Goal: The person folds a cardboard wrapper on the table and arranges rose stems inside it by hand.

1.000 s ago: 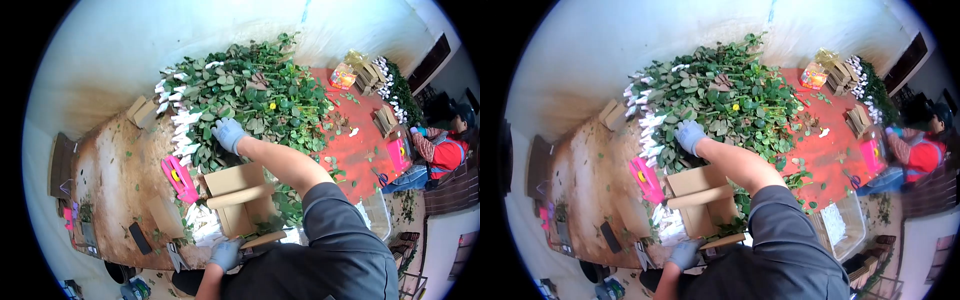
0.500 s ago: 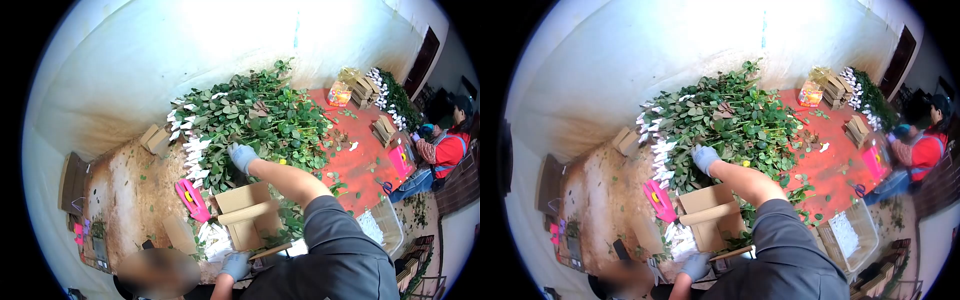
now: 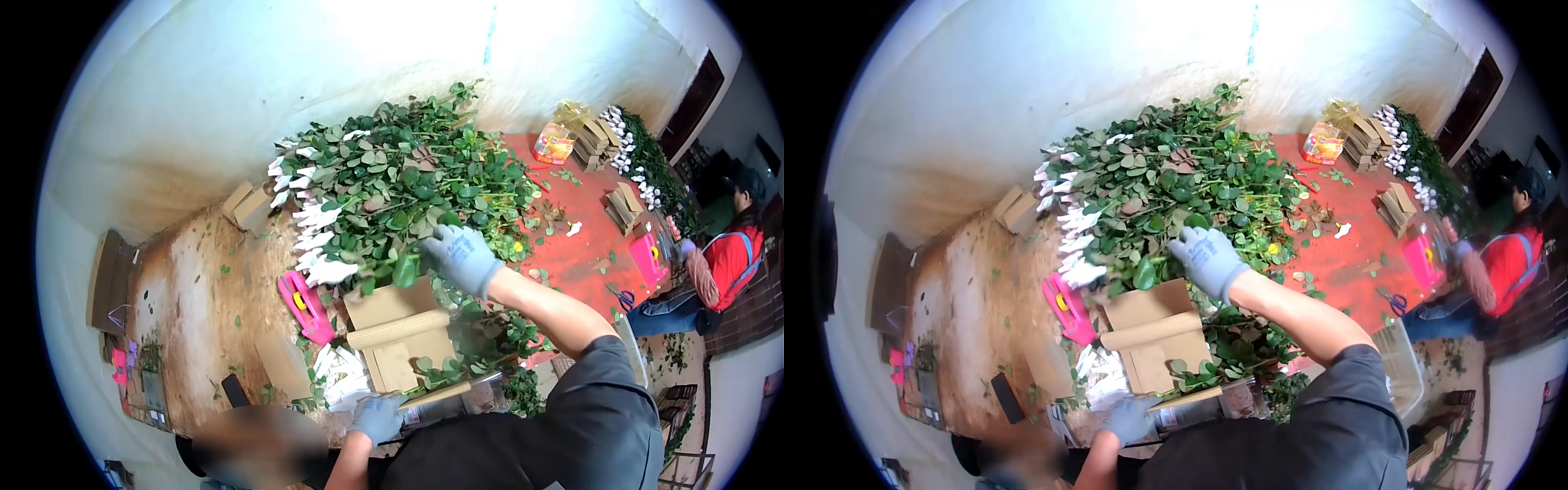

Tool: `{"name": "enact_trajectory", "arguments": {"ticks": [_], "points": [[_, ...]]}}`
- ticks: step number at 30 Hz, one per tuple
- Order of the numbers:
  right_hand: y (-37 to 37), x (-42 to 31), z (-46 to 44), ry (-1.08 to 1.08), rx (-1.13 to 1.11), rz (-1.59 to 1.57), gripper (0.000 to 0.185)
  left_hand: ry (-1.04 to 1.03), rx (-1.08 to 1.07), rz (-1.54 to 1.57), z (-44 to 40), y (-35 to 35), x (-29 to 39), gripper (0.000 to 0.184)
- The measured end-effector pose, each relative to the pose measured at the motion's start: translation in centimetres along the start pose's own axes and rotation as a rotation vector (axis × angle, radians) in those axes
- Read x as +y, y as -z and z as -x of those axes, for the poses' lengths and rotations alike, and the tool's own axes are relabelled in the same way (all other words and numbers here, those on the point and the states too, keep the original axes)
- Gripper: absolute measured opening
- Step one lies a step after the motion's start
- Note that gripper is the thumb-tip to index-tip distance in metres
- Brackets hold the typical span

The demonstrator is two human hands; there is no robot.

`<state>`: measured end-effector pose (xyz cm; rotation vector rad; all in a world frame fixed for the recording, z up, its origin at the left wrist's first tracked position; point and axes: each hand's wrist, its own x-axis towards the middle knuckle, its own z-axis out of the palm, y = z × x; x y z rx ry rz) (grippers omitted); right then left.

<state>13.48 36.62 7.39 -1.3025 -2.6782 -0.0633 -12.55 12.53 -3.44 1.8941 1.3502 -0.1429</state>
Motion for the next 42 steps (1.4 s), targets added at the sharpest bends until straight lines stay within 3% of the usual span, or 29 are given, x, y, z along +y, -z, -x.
{"name": "enact_trajectory", "arguments": {"ticks": [1,6,8,10,14,16,18,22,24,29,31,35,36,38,40,42], "points": [[0.6,-0.3,1.0,0.093,0.068,-0.088,0.026,-0.023,0.036,0.002,-0.1,-0.3,-0.4,0.043],[1.0,-3.9,6.4,0.251,-0.216,-0.142,0.026,-0.008,0.097,-0.047,0.1,-1.4,-1.1,0.042],[-0.1,-5.4,8.8,0.192,-0.468,-0.108,0.030,0.114,-0.181,-0.160,-0.5,-1.4,-0.8,0.042],[-3.6,-6.0,11.1,0.165,-0.587,-0.142,0.032,0.156,-0.171,-0.116,-0.2,-0.2,0.3,0.042],[-9.2,-6.7,14.2,0.150,-0.767,-0.129,0.029,0.031,0.061,0.010,0.3,-0.3,0.1,0.042],[-7.8,-8.4,14.1,0.149,-0.650,0.118,0.026,-0.029,0.122,-0.012,0.4,-0.7,-0.2,0.042],[-5.9,-10.3,13.4,0.160,-0.497,0.147,0.025,0.004,0.076,0.026,0.3,-0.3,0.0,0.043],[-5.9,-13.1,9.5,0.369,-0.345,-0.162,0.020,0.049,-0.008,-0.035,0.2,0.7,0.8,0.047],[-9.8,-14.2,8.1,0.361,-0.257,-0.203,0.019,0.035,-0.010,-0.043,0.0,0.1,0.1,0.047],[-14.0,-15.0,8.0,0.511,-0.497,-0.129,0.027,0.078,-0.005,0.090,0.5,0.7,0.8,0.049],[-14.4,-14.5,8.4,0.511,-0.492,-0.182,0.029,-0.017,0.064,0.050,0.9,1.5,0.9,0.052],[-14.6,-14.2,8.7,0.457,-0.487,-0.289,0.033,-0.113,0.101,0.497,0.4,3.5,-1.3,0.047],[-14.6,-14.1,8.7,0.446,-0.440,-0.336,0.033,0.005,0.123,0.484,0.3,4.2,-1.1,0.041],[-14.5,-14.0,8.7,0.443,-0.510,-0.310,0.038,-0.010,0.331,0.083,-0.8,4.5,-2.1,0.031],[-15.1,-13.8,8.7,0.447,-0.384,-0.377,0.043,0.017,0.256,0.008,-2.2,3.4,-4.0,0.029],[-14.5,-13.8,8.3,0.439,-0.435,-0.387,0.045,0.043,0.180,-0.065,-3.2,2.3,-4.9,0.027]]}}
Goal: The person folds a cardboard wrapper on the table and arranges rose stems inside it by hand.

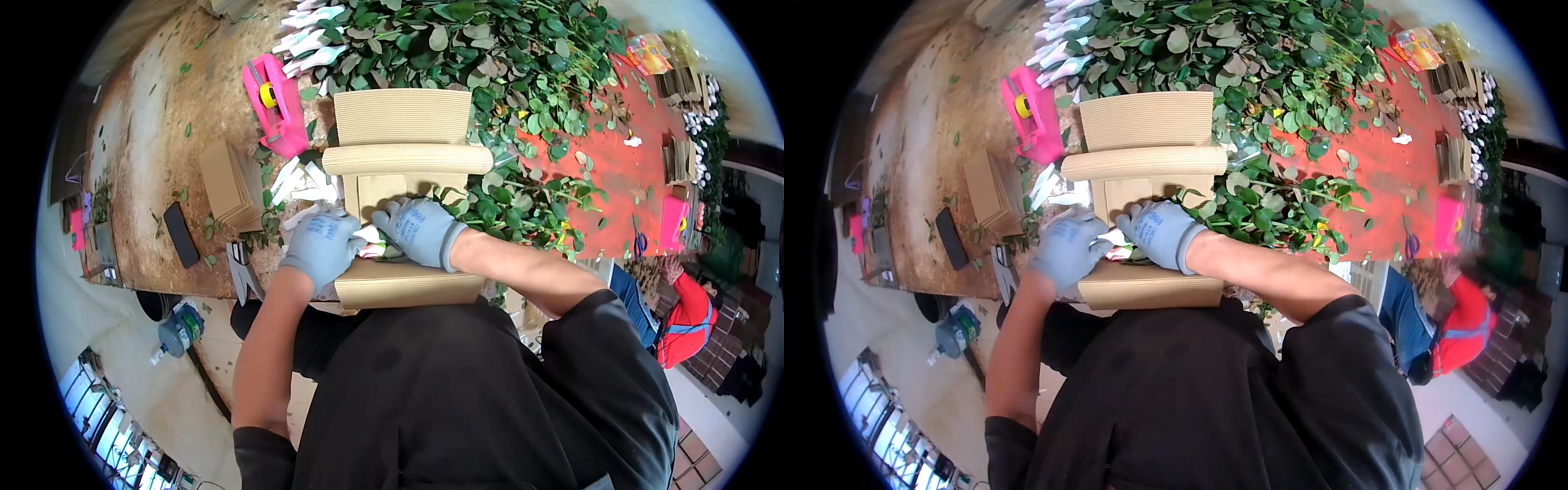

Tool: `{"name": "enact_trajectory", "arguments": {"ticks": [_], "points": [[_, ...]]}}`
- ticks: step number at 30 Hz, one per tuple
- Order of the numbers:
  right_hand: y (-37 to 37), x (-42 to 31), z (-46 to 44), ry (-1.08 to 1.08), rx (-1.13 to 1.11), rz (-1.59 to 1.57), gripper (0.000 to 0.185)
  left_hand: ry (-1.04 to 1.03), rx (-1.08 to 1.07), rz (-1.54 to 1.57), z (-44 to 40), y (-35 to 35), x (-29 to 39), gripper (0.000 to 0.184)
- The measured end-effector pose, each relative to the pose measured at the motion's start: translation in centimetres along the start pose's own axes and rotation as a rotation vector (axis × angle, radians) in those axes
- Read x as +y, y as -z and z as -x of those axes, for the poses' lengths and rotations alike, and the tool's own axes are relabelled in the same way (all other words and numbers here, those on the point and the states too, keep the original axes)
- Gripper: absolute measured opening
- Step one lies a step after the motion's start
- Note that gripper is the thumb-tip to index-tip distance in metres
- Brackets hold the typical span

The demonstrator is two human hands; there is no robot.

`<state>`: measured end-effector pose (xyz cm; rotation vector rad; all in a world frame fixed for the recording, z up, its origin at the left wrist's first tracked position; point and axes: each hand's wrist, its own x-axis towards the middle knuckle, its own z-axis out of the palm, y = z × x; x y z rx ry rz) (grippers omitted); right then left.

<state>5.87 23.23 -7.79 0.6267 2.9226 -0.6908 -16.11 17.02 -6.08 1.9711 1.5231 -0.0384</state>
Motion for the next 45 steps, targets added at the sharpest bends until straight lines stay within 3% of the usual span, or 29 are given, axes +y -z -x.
{"name": "enact_trajectory", "arguments": {"ticks": [4,8,15,17,20,21,22,24,27,35,38,40,42,44,45], "points": [[0.1,0.1,-0.2,-0.071,-0.108,-0.021,0.045,-0.078,0.038,-0.137,-0.5,-1.3,-0.9,0.019],[-0.9,0.3,-0.2,-0.057,-0.015,-0.055,0.038,-0.141,0.024,-0.237,-0.1,-0.1,-0.7,0.012],[-0.9,0.3,-0.2,-0.079,-0.041,-0.047,0.038,-0.147,0.035,-0.197,1.4,1.1,-3.2,0.010],[-0.9,0.3,-0.1,-0.066,-0.043,-0.017,0.037,0.160,-0.108,-0.262,2.5,2.4,-4.8,0.013],[-0.5,-0.1,-0.2,-0.055,-0.099,0.020,0.046,0.202,-0.096,-0.285,4.2,4.6,-3.7,0.019],[-0.5,-0.3,-0.3,-0.055,-0.093,0.019,0.046,0.144,-0.073,-0.183,4.6,4.9,-2.5,0.035],[-0.5,-0.3,-0.3,-0.037,-0.086,0.006,0.042,0.141,-0.073,-0.189,4.8,5.0,-1.0,0.035],[-0.4,-0.4,-0.2,-0.030,-0.074,-0.006,0.037,-0.122,-0.070,0.106,4.7,4.7,2.4,0.055],[-0.6,-0.4,-0.2,-0.021,-0.040,-0.024,0.028,-0.108,-0.203,0.184,3.9,3.4,5.7,0.063],[-0.1,-0.6,-0.5,-0.016,-0.127,-0.077,0.023,-0.062,-0.242,0.094,4.0,1.8,6.4,0.065],[-0.4,-0.3,-0.3,0.044,0.027,-0.098,0.025,-0.039,-0.257,0.033,3.8,1.3,6.3,0.069],[0.2,-1.1,-0.5,-0.033,-0.198,-0.003,0.032,-0.002,-0.304,0.093,3.5,1.3,6.3,0.070],[2.8,-1.3,-0.6,0.062,-0.185,-0.066,0.032,-0.018,-0.246,0.098,3.5,1.0,6.1,0.065],[7.3,-1.2,-2.3,0.117,-0.076,0.050,0.036,-0.002,-0.290,0.062,3.3,1.6,6.4,0.064],[9.8,-0.2,-3.4,0.140,0.086,-0.027,0.040,0.009,-0.293,0.078,3.3,1.6,6.5,0.064]]}}
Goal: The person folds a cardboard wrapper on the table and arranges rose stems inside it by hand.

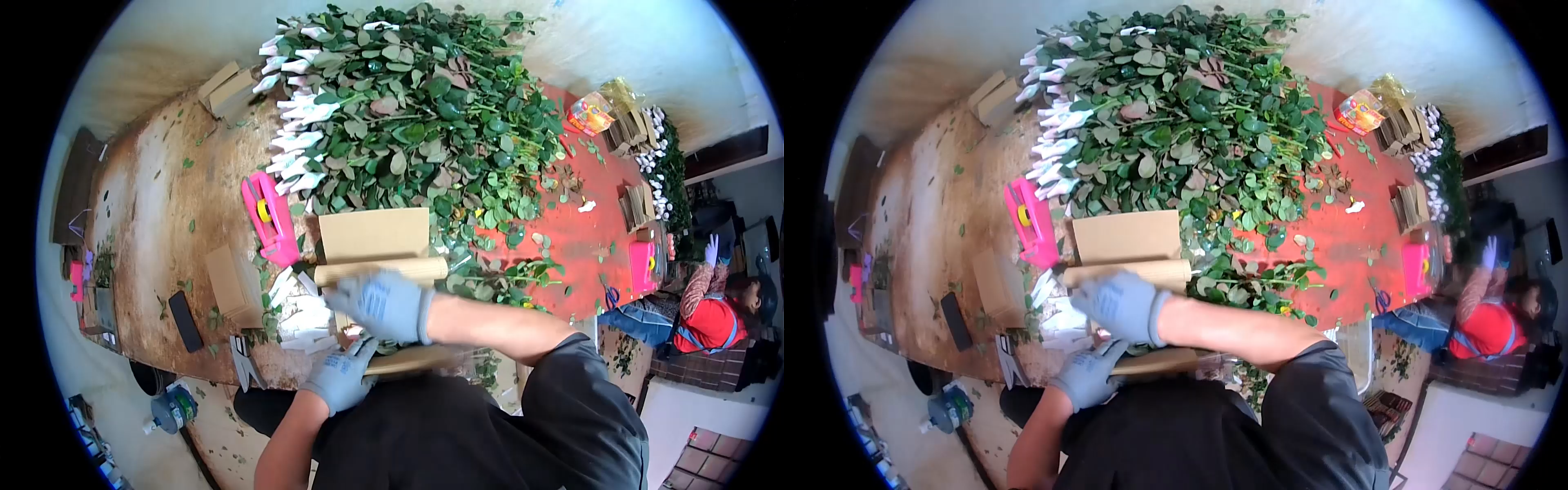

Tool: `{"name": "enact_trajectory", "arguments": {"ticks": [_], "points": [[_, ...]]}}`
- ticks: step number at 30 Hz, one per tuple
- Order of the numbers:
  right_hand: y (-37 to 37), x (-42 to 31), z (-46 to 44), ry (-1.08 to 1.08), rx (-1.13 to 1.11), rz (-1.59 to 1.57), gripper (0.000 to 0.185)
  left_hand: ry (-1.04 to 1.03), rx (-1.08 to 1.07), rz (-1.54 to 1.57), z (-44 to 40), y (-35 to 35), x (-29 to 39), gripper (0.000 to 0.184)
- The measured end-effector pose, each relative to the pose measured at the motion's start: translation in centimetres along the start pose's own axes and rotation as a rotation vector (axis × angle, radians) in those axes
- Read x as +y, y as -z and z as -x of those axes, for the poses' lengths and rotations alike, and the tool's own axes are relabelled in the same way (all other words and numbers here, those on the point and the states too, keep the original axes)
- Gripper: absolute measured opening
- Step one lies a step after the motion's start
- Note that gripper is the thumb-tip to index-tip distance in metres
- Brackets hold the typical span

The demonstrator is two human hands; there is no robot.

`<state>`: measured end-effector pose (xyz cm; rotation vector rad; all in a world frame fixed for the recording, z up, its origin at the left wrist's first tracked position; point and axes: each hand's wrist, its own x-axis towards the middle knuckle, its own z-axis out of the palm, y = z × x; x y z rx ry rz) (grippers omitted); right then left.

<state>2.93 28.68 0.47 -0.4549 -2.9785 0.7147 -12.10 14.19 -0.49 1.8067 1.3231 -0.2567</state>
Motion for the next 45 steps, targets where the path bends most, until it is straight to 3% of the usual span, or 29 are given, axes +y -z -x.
{"name": "enact_trajectory", "arguments": {"ticks": [3,5,8,9,13,15,17,21,23,25,27,30,31,33,37,39,43,45], "points": [[4.6,5.9,-4.1,-0.059,0.465,0.097,0.040,0.009,-0.006,-0.001,-0.2,-0.8,-0.4,0.065],[6.2,11.6,-7.4,-0.247,0.566,0.068,0.026,-0.078,0.127,-0.006,-0.1,-1.5,-0.9,0.065],[8.0,18.1,-11.0,-0.575,0.523,0.131,0.024,-0.046,0.108,-0.001,-0.2,-1.7,-0.9,0.065],[7.5,19.2,-11.3,-0.579,0.537,0.139,0.024,-0.024,0.085,0.006,-0.3,-1.8,-1.0,0.067],[5.7,21.6,-11.8,-0.774,0.176,0.332,0.027,-0.045,0.142,0.008,-0.1,-1.8,-0.8,0.066],[5.0,20.8,-12.0,-0.730,0.159,0.528,0.026,-0.017,0.124,0.027,0.0,-1.6,-0.6,0.066],[5.8,20.4,-11.7,-0.697,0.017,0.531,0.027,-0.061,0.189,0.064,-0.2,-2.7,-1.1,0.064],[7.9,18.3,-9.7,-0.570,-0.028,0.639,0.025,-0.047,0.143,0.013,-0.2,-2.1,-0.8,0.062],[8.7,15.9,-7.4,-0.376,0.245,0.729,0.020,-0.049,0.157,0.034,-0.2,-2.6,-1.0,0.062],[9.8,12.5,-4.1,-0.324,0.310,0.752,0.020,-0.083,0.202,0.071,-0.4,-3.3,-1.5,0.061],[10.2,10.0,-0.6,-0.133,0.531,0.623,0.018,-0.099,0.207,0.042,-0.5,-3.5,-1.7,0.061],[9.8,7.7,3.7,-0.042,0.455,0.641,0.017,-0.096,0.190,0.003,-0.5,-3.5,-1.7,0.061],[9.3,7.7,4.7,-0.045,0.457,0.641,0.017,-0.078,0.169,-0.009,-0.5,-3.3,-1.6,0.061],[7.8,8.7,6.6,-0.222,0.272,0.649,0.017,-0.064,0.149,-0.013,-0.4,-2.8,-1.1,0.061],[7.7,11.5,9.4,-0.572,0.143,0.580,0.019,-0.052,0.139,0.016,-0.4,-2.9,-1.4,0.061],[7.2,10.2,10.2,-0.482,0.252,0.626,0.021,-0.004,0.165,-0.062,-0.3,-3.3,-1.2,0.061],[7.8,1.7,10.2,-0.329,0.179,0.409,0.028,-0.003,0.153,-0.061,-0.1,-2.8,-0.7,0.064],[6.1,-1.7,10.2,-0.352,0.087,0.340,0.019,-0.003,0.159,-0.016,0.0,-2.8,-0.7,0.064]]}}
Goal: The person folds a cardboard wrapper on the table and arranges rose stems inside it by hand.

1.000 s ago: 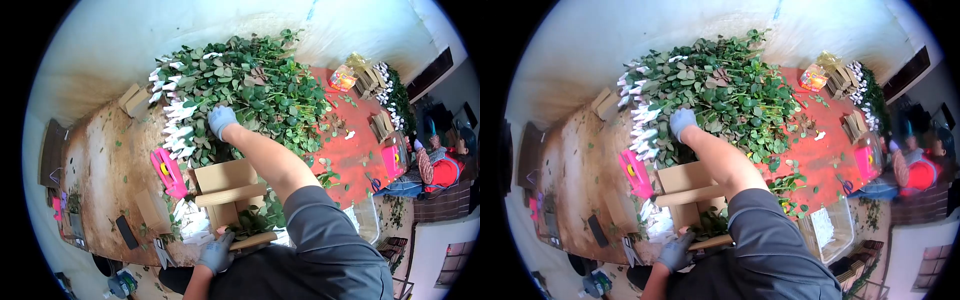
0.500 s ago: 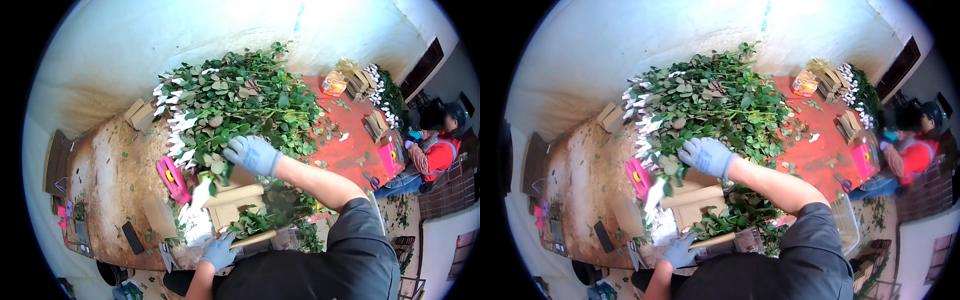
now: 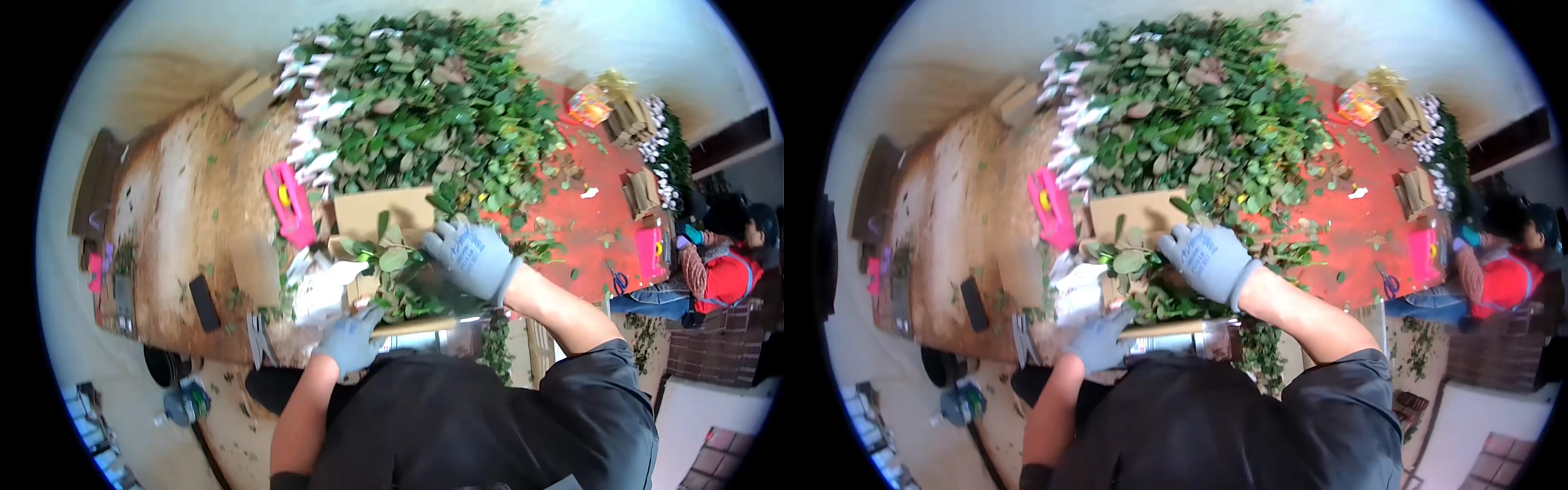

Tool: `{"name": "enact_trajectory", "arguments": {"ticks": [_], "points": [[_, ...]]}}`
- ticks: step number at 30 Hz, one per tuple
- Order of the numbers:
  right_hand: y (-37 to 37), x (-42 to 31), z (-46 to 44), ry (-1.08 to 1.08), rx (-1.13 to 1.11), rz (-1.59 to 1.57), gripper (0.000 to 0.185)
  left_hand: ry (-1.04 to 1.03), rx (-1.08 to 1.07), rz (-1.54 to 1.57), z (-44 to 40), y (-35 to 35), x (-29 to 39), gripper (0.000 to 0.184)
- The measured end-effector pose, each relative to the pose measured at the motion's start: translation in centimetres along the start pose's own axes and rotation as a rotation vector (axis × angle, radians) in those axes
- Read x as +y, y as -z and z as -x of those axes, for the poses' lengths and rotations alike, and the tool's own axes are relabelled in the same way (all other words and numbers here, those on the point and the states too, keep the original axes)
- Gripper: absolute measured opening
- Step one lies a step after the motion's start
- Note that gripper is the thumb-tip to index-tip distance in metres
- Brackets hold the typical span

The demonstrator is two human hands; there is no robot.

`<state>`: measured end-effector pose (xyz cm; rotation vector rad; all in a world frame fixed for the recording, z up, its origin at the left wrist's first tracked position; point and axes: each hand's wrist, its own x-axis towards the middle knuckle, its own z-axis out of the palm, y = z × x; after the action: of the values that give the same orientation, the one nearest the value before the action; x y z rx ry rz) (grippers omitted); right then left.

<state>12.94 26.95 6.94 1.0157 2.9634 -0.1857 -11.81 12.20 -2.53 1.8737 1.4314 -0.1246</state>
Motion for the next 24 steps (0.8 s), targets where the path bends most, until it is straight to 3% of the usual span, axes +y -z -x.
{"name": "enact_trajectory", "arguments": {"ticks": [5,7,11,16,19,24], "points": [[-11.1,-0.9,1.2,-0.015,-0.320,-0.054,0.023,0.011,-0.001,0.007,-0.2,-0.3,-0.2,0.060],[-12.6,-1.0,0.6,-0.120,-0.471,-0.068,0.028,0.032,-0.042,0.016,-0.1,0.5,0.2,0.060],[-9.4,-3.4,0.6,-0.063,-0.416,0.190,0.027,0.049,-0.044,0.019,0.0,0.9,0.6,0.060],[-7.7,-7.1,-2.4,0.103,-0.052,-0.054,0.021,0.124,-0.137,0.062,-0.3,1.4,1.0,0.060],[-12.5,-6.6,-4.6,0.136,-0.152,-0.029,0.023,0.037,0.014,-0.021,-0.3,-0.5,-0.1,0.059],[-14.9,-5.3,-5.1,0.175,-0.250,-0.063,0.024,0.046,-0.025,0.036,-0.3,0.2,0.2,0.065]]}}
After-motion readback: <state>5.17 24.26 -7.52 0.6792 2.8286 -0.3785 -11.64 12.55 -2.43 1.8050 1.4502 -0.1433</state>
